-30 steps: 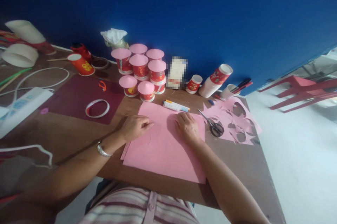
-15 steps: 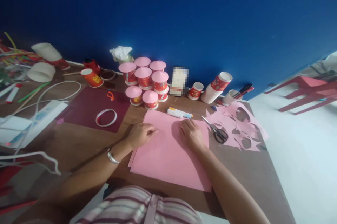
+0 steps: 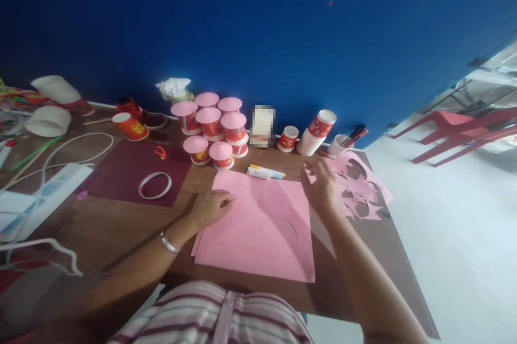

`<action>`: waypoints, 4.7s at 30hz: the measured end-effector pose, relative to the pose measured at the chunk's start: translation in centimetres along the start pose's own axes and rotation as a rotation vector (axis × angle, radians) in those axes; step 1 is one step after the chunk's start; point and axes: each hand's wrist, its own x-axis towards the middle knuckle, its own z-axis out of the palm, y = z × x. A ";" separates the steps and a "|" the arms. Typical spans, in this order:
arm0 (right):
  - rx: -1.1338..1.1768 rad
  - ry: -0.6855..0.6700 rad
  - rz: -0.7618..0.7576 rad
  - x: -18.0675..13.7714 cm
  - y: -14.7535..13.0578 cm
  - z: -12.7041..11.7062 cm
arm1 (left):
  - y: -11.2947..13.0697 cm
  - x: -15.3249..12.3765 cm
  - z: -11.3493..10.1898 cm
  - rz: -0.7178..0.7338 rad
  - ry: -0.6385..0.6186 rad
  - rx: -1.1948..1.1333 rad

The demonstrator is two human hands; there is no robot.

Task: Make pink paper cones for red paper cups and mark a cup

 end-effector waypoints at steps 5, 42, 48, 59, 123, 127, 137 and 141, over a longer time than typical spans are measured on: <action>-0.002 -0.011 0.153 3.8 1.9 -1.1 | 0.8 0.4 -1.0 -0.025 -0.087 0.064; 0.422 -0.131 0.601 3.3 1.6 7.9 | 4.0 0.8 -0.8 0.200 0.216 -0.420; 1.056 -0.182 0.660 -0.1 -5.6 4.7 | 4.9 1.3 -0.4 -0.050 0.211 -0.981; 1.195 -0.299 0.817 -3.2 -9.6 5.6 | 5.8 0.2 -0.2 0.006 0.266 -1.153; 0.653 -0.237 0.322 -1.9 -8.7 -0.3 | 6.9 -2.1 -4.1 0.009 0.148 -1.177; 0.442 -0.046 0.456 1.3 -2.9 3.6 | 5.1 -2.1 -4.2 0.100 0.418 -0.842; -0.078 -0.195 0.567 4.5 4.7 11.5 | 2.1 -1.4 -1.9 0.129 0.558 -0.611; -0.116 -0.221 0.564 4.6 4.8 12.4 | 2.2 -1.1 -2.0 0.116 0.560 -0.574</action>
